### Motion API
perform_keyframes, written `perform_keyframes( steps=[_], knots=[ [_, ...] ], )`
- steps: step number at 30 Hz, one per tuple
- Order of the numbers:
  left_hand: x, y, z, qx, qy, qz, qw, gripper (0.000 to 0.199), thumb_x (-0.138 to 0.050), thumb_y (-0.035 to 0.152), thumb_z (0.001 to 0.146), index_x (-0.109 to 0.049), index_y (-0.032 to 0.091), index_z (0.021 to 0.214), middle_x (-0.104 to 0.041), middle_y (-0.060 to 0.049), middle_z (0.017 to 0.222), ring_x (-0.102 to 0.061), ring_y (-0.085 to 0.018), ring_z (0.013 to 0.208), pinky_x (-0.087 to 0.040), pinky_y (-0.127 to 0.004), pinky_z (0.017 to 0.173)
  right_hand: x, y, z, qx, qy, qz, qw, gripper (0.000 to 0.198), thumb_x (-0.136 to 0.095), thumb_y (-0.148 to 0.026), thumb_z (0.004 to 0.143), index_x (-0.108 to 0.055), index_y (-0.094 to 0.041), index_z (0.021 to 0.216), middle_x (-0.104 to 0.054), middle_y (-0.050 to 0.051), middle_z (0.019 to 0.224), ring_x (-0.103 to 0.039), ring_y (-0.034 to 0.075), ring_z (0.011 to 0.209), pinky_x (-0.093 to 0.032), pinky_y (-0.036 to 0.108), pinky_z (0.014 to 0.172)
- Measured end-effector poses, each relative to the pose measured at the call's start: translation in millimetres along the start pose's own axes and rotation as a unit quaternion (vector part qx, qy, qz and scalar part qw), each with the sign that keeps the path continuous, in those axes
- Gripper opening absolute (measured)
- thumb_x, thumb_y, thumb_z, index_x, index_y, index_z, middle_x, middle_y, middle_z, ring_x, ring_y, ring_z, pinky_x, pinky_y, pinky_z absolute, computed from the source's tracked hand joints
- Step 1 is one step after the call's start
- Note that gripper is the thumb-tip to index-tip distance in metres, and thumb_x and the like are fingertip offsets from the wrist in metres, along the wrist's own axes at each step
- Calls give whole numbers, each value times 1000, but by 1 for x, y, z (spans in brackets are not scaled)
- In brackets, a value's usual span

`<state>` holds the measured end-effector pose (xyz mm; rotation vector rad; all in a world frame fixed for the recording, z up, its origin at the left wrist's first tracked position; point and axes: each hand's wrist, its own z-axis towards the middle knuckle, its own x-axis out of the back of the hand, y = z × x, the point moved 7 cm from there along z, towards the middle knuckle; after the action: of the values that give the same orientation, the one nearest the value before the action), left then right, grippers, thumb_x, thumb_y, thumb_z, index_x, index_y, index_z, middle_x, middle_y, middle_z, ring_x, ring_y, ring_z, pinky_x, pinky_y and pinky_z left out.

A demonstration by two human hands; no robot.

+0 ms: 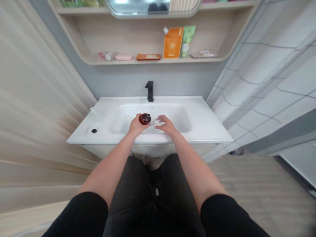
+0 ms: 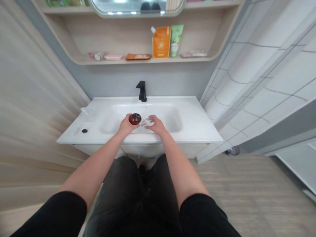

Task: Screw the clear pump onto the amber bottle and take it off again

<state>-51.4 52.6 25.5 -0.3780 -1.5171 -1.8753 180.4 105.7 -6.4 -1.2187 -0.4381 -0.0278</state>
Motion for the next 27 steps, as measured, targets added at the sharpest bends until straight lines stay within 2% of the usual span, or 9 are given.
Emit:
perform_keyframes(
  steps=[6,12,18,27],
  knots=[
    [0,8,-4,-27,-9,40,999,72,-96,34,70,-63,29,134,-79,-8,124,-76,-33,115,-57,-41,101,-1,5,1,7,-7,7,1000,74,-98,-40,63,-64,-28,128,-78,6,124,-74,28,110,-59,46,104],
    [-1,14,-3,-45,-15,59,997,71,-93,23,70,-68,28,136,-76,-10,136,-71,-35,127,-53,-44,113,0,6,2,1,-8,3,1000,75,-98,-35,62,-66,-28,129,-78,6,126,-73,28,110,-59,47,105],
    [-4,14,-3,-47,-16,94,994,71,-90,22,71,-70,29,138,-74,-11,139,-65,-38,132,-48,-49,120,2,5,1,-7,-4,5,1000,76,-98,-34,62,-69,-29,132,-78,5,123,-73,28,111,-60,46,105],
    [-4,17,-5,-63,-16,127,990,71,-89,23,74,-70,29,142,-73,-14,141,-63,-41,134,-47,-52,118,3,-2,0,-14,-11,-9,1000,79,-98,-29,61,-71,-29,136,-78,4,122,-73,28,111,-58,47,107]
  ],
)
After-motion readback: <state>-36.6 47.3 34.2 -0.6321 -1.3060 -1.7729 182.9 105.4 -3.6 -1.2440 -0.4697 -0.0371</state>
